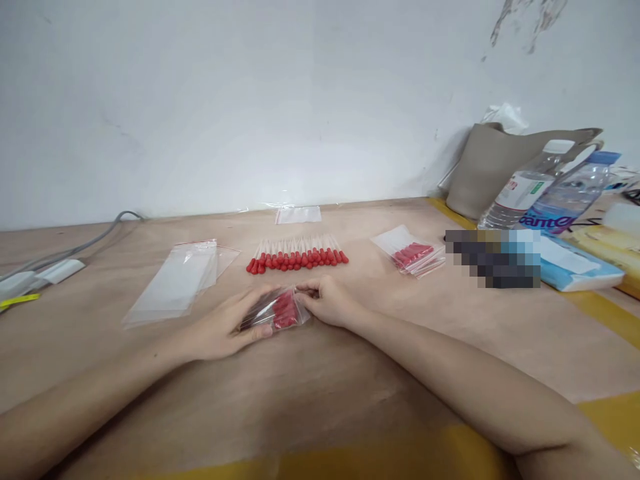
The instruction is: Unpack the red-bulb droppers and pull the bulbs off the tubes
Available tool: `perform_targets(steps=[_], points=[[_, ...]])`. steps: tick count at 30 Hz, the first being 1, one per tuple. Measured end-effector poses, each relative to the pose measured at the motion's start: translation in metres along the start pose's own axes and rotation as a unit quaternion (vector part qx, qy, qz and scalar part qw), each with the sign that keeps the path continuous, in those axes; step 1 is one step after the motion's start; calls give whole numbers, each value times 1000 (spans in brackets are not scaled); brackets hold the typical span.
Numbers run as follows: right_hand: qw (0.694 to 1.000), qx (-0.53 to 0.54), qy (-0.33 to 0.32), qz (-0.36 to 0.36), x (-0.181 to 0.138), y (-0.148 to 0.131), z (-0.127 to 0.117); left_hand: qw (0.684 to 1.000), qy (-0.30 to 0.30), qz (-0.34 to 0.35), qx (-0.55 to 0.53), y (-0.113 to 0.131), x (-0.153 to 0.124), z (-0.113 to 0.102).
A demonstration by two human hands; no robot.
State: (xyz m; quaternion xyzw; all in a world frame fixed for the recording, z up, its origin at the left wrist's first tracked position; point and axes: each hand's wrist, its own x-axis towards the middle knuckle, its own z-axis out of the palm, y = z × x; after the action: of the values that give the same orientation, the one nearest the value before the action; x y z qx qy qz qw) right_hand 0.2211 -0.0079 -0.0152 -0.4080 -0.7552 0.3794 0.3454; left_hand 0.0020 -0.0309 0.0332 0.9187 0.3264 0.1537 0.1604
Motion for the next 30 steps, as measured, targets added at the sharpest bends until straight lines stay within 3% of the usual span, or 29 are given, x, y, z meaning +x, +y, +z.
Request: perform_targets(steps=[3, 8, 14, 22, 30], points=[[999, -42, 13, 14, 1, -2, 2, 1000, 6, -14, -17, -6, -12, 10], [997, -75, 11, 24, 1, -7, -1, 999, -13, -16, -25, -13, -8, 16], [998, -36, 41, 16, -3, -5, -1, 1000, -6, -8, -20, -15, -4, 17], [992, 17, 99, 71, 1, -9, 9, 999, -15, 2, 38, -14, -1, 19], [970, 184, 135, 80, -4, -10, -28, 995, -49, -36, 74, -12, -2, 17]])
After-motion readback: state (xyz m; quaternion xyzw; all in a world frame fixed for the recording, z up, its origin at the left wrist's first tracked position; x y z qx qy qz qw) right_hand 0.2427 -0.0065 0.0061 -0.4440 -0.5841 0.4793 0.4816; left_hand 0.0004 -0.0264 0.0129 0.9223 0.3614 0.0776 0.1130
